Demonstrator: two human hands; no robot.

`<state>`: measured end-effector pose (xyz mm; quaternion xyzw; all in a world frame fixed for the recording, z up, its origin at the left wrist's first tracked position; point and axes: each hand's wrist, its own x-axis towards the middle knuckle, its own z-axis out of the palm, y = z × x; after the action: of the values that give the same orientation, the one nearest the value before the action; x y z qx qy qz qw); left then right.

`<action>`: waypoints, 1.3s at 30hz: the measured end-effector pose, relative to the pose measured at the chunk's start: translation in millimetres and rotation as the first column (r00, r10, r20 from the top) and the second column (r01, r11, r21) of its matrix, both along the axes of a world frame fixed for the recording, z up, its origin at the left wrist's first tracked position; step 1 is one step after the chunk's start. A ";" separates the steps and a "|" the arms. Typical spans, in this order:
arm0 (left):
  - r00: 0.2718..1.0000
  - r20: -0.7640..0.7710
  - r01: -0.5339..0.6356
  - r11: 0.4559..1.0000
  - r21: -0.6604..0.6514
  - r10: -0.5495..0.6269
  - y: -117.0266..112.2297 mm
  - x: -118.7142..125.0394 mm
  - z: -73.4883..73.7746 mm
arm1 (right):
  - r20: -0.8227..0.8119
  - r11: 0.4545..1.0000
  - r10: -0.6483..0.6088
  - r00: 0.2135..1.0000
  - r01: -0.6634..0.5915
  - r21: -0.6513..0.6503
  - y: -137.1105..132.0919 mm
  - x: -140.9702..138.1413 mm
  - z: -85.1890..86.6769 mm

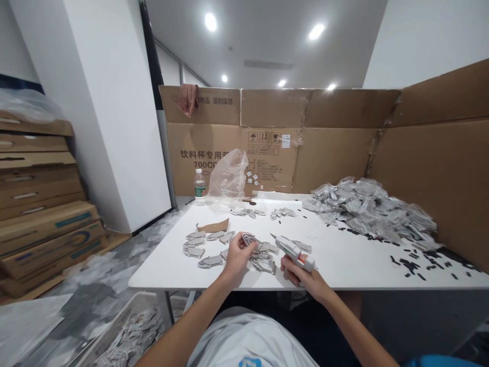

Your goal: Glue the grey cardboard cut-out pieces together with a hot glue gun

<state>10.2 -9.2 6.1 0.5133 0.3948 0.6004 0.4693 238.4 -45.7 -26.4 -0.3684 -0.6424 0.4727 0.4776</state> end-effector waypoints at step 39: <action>1.000 -0.020 -0.009 1.000 0.009 0.009 -0.3 0.1 -0.3 | 0.041 0.999 -0.036 0.999 0.036 -0.010 -4.4 -2.7 9.2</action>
<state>10.3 -9.5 5.8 0.5199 0.3989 0.5990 0.4602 235.6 -50.1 -17.2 -0.3922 -0.6427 0.4599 0.4708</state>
